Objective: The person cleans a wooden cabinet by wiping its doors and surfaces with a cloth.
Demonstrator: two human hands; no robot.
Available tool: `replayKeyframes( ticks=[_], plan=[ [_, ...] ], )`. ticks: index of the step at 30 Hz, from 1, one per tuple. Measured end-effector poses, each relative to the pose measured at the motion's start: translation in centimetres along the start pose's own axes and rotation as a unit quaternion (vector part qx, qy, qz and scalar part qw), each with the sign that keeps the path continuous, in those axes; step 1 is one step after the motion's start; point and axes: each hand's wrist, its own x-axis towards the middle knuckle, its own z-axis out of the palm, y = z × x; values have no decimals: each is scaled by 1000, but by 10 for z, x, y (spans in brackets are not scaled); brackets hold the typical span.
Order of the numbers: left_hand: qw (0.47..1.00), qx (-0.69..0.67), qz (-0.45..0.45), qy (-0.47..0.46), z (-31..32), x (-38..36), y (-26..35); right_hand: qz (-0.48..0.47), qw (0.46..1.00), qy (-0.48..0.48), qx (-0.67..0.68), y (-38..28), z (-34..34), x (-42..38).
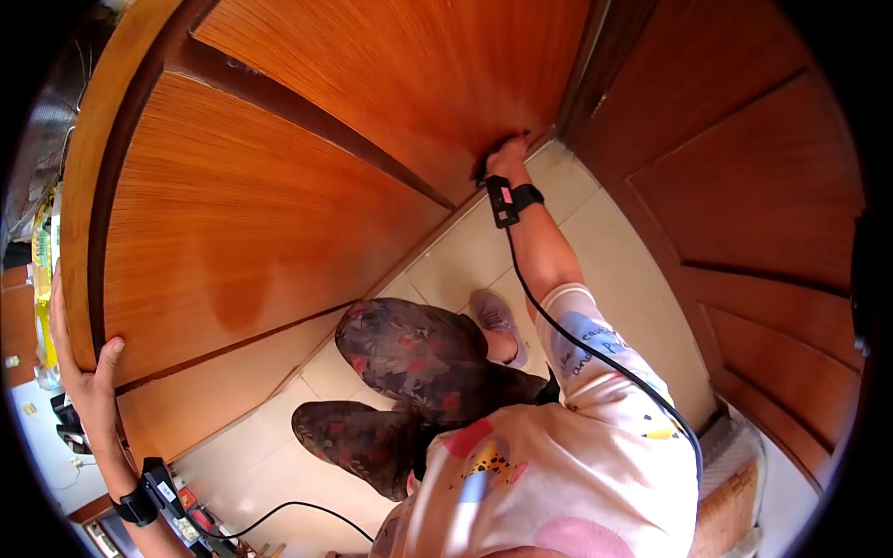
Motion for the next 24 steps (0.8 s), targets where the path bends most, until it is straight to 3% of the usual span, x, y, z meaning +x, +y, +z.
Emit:
replayKeyframes(
  ticks=[4, 6, 10, 12, 15, 18, 21, 22, 23, 24],
  plan=[
    [997, 28, 65, -11, -2, 5, 3, -94, 995, -22, -11, -74, 73, -47],
    [998, 22, 60, -9, 1, 2, -7, -180, 976, -124, 2, -103, 103, -111],
    [996, 60, 60, -7, 0, 3, 1, -262, 948, -169, -58, -126, 142, -170],
    [996, 70, 62, -16, 0, 3, 0, -338, 903, -257, -62, -126, 149, -222],
    [997, -3, 72, -25, 1, 2, -1, -628, 706, -305, -114, -123, 154, -265],
    [999, 12, 46, -19, -1, 1, 0, -761, 545, -267, -229, -123, 147, -233],
    [999, 23, 22, -6, -1, -4, -3, -755, 556, -287, -197, -109, 123, -195],
    [1000, 22, 19, -6, 0, -5, -6, -725, 611, -233, -218, -96, 111, -178],
    [1000, 20, 14, -3, 0, -6, -12, -724, 610, -235, -220, -85, 98, -161],
    [1000, 19, 9, 0, 1, -8, -15, -693, 653, -210, -221, -74, 86, -144]
  ],
)
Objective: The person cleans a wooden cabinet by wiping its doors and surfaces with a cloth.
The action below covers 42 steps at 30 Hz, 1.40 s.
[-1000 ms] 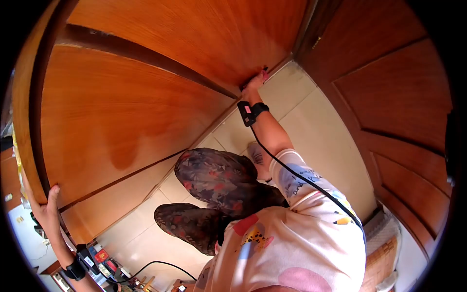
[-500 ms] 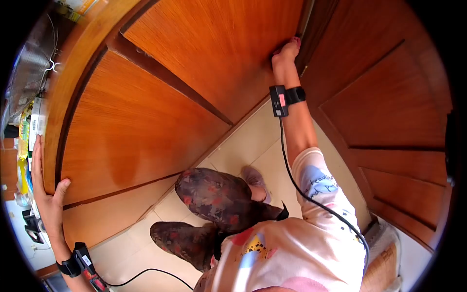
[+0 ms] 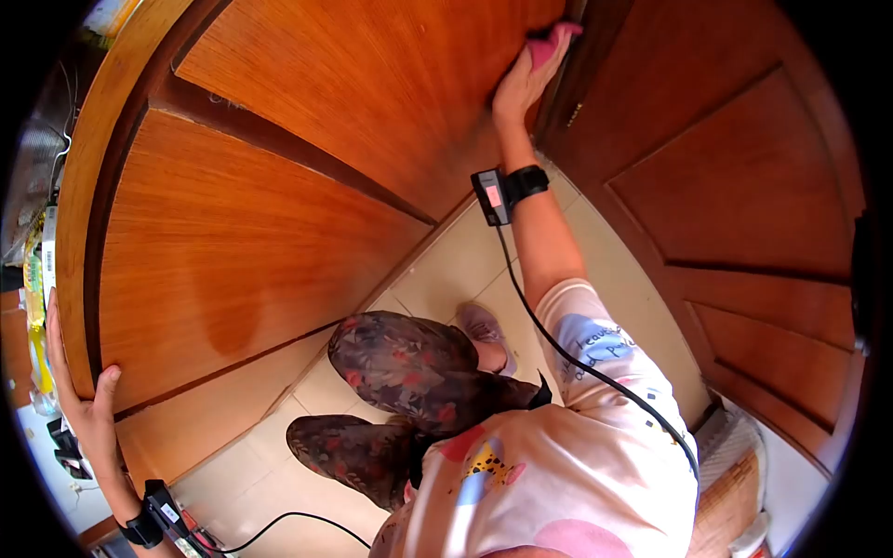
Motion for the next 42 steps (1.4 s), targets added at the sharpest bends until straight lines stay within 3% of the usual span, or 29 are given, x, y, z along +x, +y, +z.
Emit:
replayKeyframes(
  ticks=[4, 8, 10, 12, 16, 18, 21, 23, 28, 31, 33, 35, 37, 39, 40, 41, 42],
  plan=[
    [1000, -22, -6, -7, 0, 2, 0, 171, 984, 57, 4, 77, -12, -78],
    [999, 26, 47, -2, 0, 7, -1, 403, 909, 57, 88, 116, -25, -151],
    [998, 30, 53, 1, 1, 11, 8, 525, 835, 98, 131, 52, -25, -156],
    [997, 39, 70, 0, 4, 15, 5, 547, 815, 100, 161, 69, -18, -200],
    [993, 35, 111, 2, 6, 26, 25, 607, 779, 97, 121, -7, -12, -231],
    [992, 42, 120, 0, 4, 30, 30, 691, 718, 41, 75, -32, -13, -240],
    [991, 23, 128, 13, 8, 33, 41, 683, 714, -50, 148, -55, -35, -234],
    [991, 15, 130, 20, 9, 36, 40, 694, 698, -46, 168, -106, -60, -190],
    [986, 2, 162, 39, 11, 41, 47, 692, 541, -183, 441, -169, -115, -122],
    [976, -14, 210, 55, 8, 42, 47, 660, 488, -229, 523, -198, -135, -109],
    [983, 23, 174, 58, 8, 40, 45, 650, 454, -251, 555, -204, -142, -109],
    [969, 47, 222, 96, 6, 40, 51, 637, 339, -257, 643, -201, -149, -111],
    [976, 89, 170, 104, -10, 23, 93, 623, 327, -281, 653, -207, -153, -108],
    [973, 144, 134, 121, -15, 7, 120, 609, 394, -292, 624, -218, -159, -105],
    [955, 142, 193, 173, -10, 2, 124, 629, 522, -281, 503, -234, -161, -101],
    [931, 140, 251, 224, -2, -4, 130, 630, 520, -282, 503, -237, -164, -100],
    [938, 58, 270, 210, 9, -15, 144, 558, 625, -399, 373, -236, -169, -100]
  ],
)
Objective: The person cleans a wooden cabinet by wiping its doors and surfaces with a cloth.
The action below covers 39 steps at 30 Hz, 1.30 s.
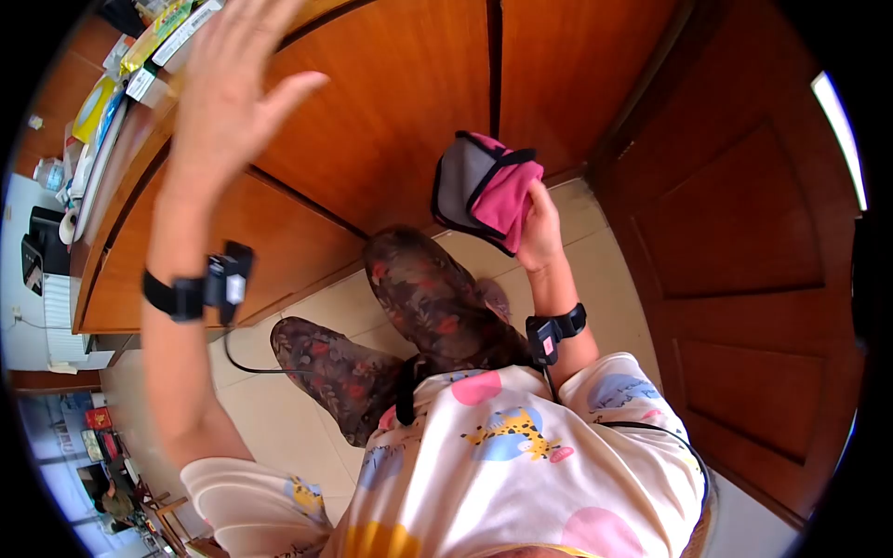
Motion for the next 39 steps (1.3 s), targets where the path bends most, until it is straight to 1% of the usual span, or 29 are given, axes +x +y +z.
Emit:
replayKeyframes(
  ticks=[1, 3, 5, 6, 7, 8, 9, 11, 12, 13, 14, 15, 17, 19, 20, 21, 22, 23, 25, 26, 27, 28, 29, 30, 32, 33, 35, 36, 39],
  plan=[
    [996, -87, -4, 7, 8, -5, 21, -6, 976, 15, -216, 0, 0, -3],
    [986, -154, -25, -59, 33, -17, 60, -4, 956, 24, -291, 0, 9, -8],
    [954, -268, -74, -114, 71, -34, 85, -153, 886, -47, -435, -8, 25, -17],
    [938, -307, -79, -142, 80, -36, 92, -46, 896, -24, -440, -21, 36, -27],
    [920, -344, -82, -168, 87, -38, 96, -45, 895, -23, -443, -17, 25, -24],
    [871, -384, -134, -275, 91, -41, 98, -10, 948, -6, -318, -10, 8, -17],
    [797, -480, -165, -327, 93, -38, 95, 23, 982, 12, -186, -12, 6, -16],
    [772, -521, -181, -317, 114, -45, 94, -4, 992, 52, -118, -12, 7, -18],
    [771, -523, -174, -318, 116, -42, 94, 22, 1000, 4, 7, -15, 5, -14],
    [734, -545, -223, -337, 118, -37, 93, 43, 989, -46, 130, -19, 3, -10],
    [695, -564, -270, -356, 120, -32, 92, 40, 984, -60, 161, -15, -5, -5],
    [699, -565, -257, -356, 123, -28, 92, 27, 985, -59, 160, -13, -11, -3],
    [695, -593, -306, -269, 128, -20, 97, 85, 975, -25, 203, -9, -22, -1],
    [719, -615, -272, -177, 133, -10, 106, -33, 989, 100, 101, 19, -39, 3],
    [735, -586, -277, -201, 129, -1, 110, -110, 983, 147, -2, 23, -42, 4],
    [792, -514, -267, -192, 127, 3, 117, -184, 957, 199, -102, 26, -40, 3],
    [857, -436, -221, -165, 128, 6, 127, -186, 963, 179, -78, 22, -31, -3],
    [871, -411, -203, -179, 131, 8, 137, -183, 969, 157, -55, 19, -21, -7],
    [867, -420, -131, -233, 138, 11, 156, -58, 989, 40, 130, 26, -7, -3],
    [864, -398, -109, -289, 140, 9, 165, -88, 978, 123, 144, 32, 5, -3],
    [857, -374, -89, -343, 137, 14, 169, -78, 967, 102, 221, 32, 1, 6],
    [859, -375, -87, -339, 132, 22, 164, -62, 958, 85, 266, 30, -4, 8],
    [874, -385, -20, -296, 126, 26, 158, -46, 946, 66, 313, 29, -15, 7],
    [883, -393, 45, -252, 118, 32, 150, -43, 943, 100, 315, 14, -13, 7],
    [941, -282, 108, -151, 84, 63, 123, -81, 946, 124, 287, 6, -50, 23],
    [966, -194, 114, -129, 66, 80, 107, -108, 937, 152, 295, -10, -59, 34],
    [989, -97, 91, -71, 41, 108, 67, -268, 919, 160, 242, -39, -84, 67],
    [995, 7, 85, -52, 37, 116, 44, -290, 917, 189, 201, -62, -92, 82],
    [993, 30, 71, -87, 39, 127, -8, -367, 898, 206, 124, -137, -81, 128]
  ],
)
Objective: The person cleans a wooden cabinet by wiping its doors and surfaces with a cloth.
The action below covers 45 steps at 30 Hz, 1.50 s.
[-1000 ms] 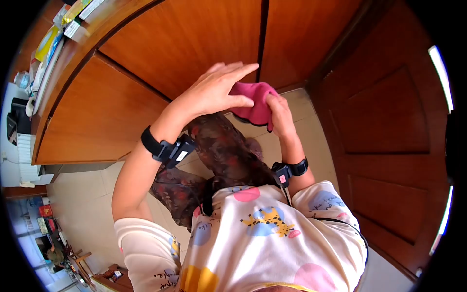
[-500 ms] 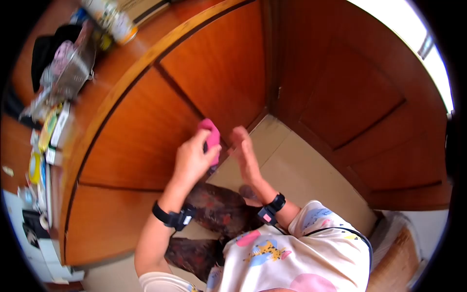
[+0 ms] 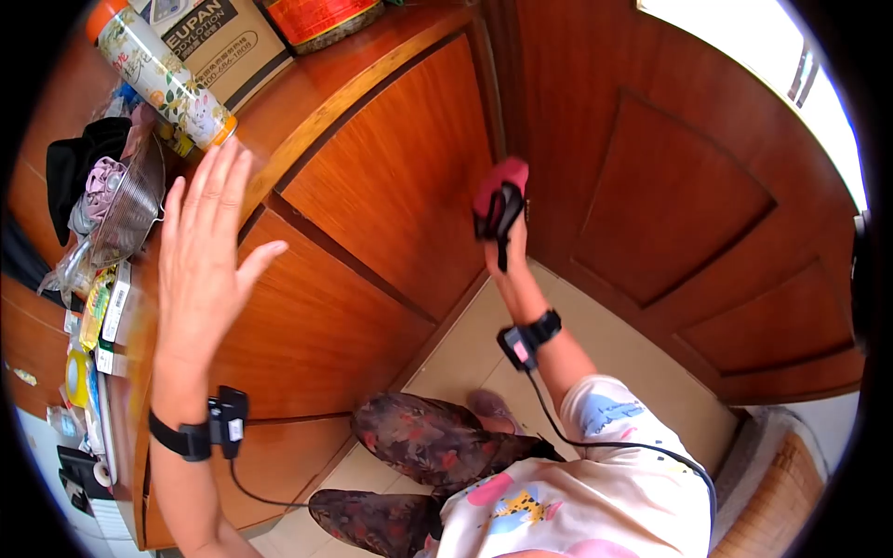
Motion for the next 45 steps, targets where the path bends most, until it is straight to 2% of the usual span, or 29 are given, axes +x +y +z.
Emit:
replayKeyframes(
  ticks=[1, 3, 4, 6, 8, 9, 10, 12, 14, 17, 19, 23, 26, 28, 32, 33, 34, 36, 38, 40, 44, 45],
  plan=[
    [1000, 0, 0, -1, 4, -1, -6, -14, 1000, -2, -25, -4, 18, 24],
    [998, -32, 5, -47, 12, -3, -13, -113, 991, -27, -65, -7, 58, 76],
    [998, -35, 6, -53, 15, -3, -16, -195, 976, -45, -83, -7, 76, 92],
    [997, -54, 30, -41, 24, 0, -23, -270, 906, -8, -328, -22, 120, 97],
    [997, -62, 23, -39, 21, 1, -19, -382, 848, -3, -367, -18, 136, 123],
    [997, -63, 16, -41, 23, 1, -20, -390, 790, 49, -471, 0, 137, 142],
    [997, -68, 10, -43, 22, 1, -18, -387, 791, 49, -472, 3, 130, 146],
    [997, -64, 1, -53, 22, 2, -17, -440, 781, 10, -444, 11, 114, 156],
    [996, -69, -4, -62, 22, 3, -18, -440, 782, 5, -441, 18, 99, 133],
    [996, -70, 3, -53, 25, 2, -21, -367, 807, 57, -458, 47, 53, 120],
    [997, -66, 4, -51, 26, 2, -21, -302, 812, 117, -485, 72, 14, 113],
    [998, -46, 4, -46, 27, 1, -22, -104, 834, 222, -494, 122, -73, 105],
    [998, -48, 10, -35, 28, 0, -25, -130, 841, 278, -446, 175, -137, 153],
    [998, -56, 27, -22, 33, 0, -28, -92, 934, 213, -273, 100, -50, 110],
    [999, -4, 42, -18, 39, -1, -35, -275, 833, 131, -462, 68, 39, 99],
    [999, 0, 45, -22, 37, 0, -33, -345, 825, 69, -441, 57, 54, 92],
    [999, 5, 48, -24, 35, 0, -33, -374, 790, 6, -486, 45, 61, 94],
    [998, -11, 44, -44, 32, 1, -34, -395, 792, 68, -461, 64, 62, 100],
    [996, 0, 59, -60, 29, -2, -41, -398, 785, 50, -472, 68, 43, 99],
    [997, -12, 35, -74, 28, -5, -44, -402, 779, 29, -480, 77, 16, 98],
    [995, -18, -11, -97, 24, -28, -64, -324, 818, 58, -472, 124, -67, 89],
    [989, 10, -66, -133, 22, -50, -91, -293, 830, 82, -467, 139, -89, 89]
  ],
)
